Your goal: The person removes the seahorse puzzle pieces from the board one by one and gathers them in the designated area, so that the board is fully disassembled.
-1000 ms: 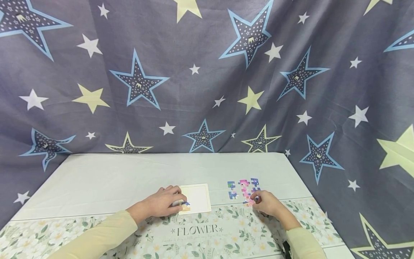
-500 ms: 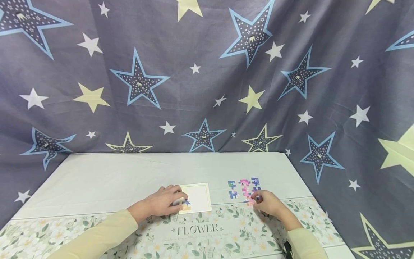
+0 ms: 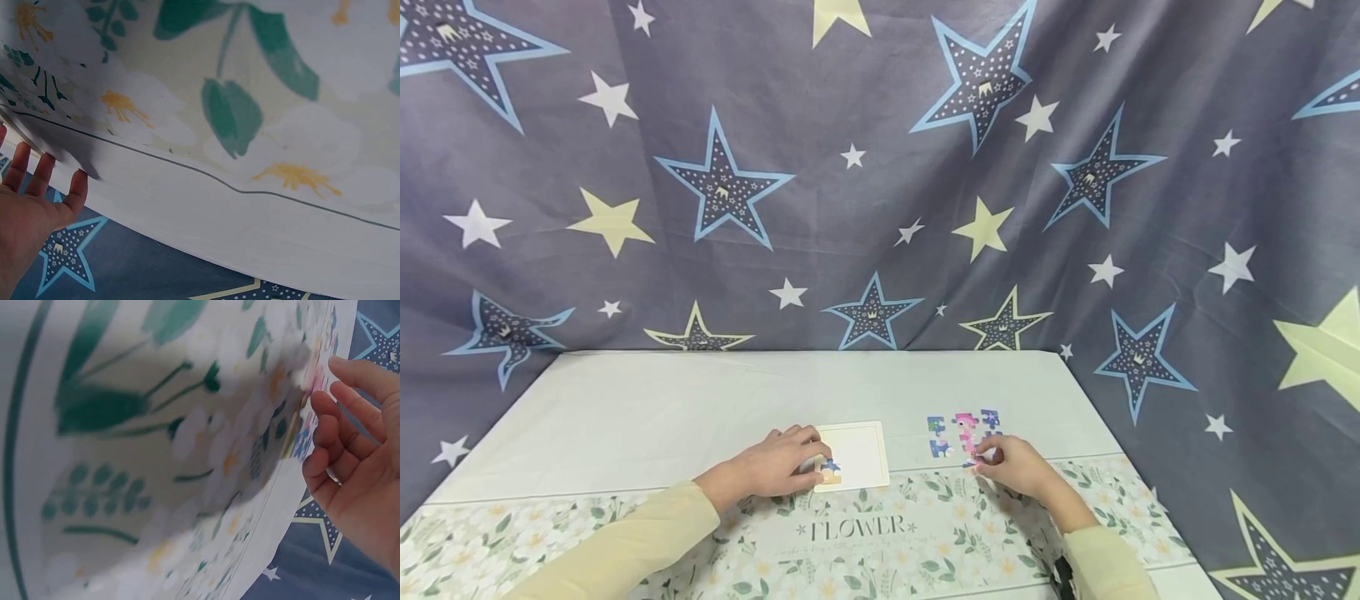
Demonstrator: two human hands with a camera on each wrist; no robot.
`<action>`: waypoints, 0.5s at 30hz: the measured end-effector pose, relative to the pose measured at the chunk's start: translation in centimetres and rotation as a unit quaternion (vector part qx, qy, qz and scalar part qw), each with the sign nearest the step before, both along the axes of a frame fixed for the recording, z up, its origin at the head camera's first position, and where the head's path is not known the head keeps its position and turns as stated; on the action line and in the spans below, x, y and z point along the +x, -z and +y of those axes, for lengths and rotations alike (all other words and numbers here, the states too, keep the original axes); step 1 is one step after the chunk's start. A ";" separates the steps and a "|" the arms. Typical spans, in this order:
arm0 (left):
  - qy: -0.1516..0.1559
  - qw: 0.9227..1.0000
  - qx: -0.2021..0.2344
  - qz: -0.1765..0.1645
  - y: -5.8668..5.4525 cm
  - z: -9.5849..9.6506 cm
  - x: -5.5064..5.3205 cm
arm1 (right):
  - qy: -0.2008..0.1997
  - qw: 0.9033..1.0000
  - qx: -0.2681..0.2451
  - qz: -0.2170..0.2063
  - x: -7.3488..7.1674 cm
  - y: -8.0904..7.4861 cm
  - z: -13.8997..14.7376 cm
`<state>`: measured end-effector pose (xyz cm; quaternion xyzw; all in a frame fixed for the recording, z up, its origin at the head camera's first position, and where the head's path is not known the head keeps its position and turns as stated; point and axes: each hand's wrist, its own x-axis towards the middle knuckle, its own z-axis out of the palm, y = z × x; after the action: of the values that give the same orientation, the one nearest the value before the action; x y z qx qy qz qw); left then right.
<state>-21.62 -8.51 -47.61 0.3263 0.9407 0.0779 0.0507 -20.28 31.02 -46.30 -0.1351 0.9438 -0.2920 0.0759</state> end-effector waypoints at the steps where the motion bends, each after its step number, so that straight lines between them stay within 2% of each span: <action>1: -0.001 1.000 0.000 -0.001 0.0 0.0 0.0 | -0.002 1.000 -0.001 0.003 0.0 -0.1 -0.2; 10: -0.001 1.000 0.000 -0.002 0.2 0.0 -0.2 | -0.025 0.999 -0.019 0.022 -0.3 -0.4 -2.2; 15: -0.002 1.000 0.000 -0.003 0.1 -0.1 -0.2 | -0.032 0.999 -0.032 0.015 -0.7 -0.2 -3.5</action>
<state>-21.86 -8.58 -47.74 0.3240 0.9412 0.0795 0.0536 -20.94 27.53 -46.14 -0.1722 0.9302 -0.3174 0.0662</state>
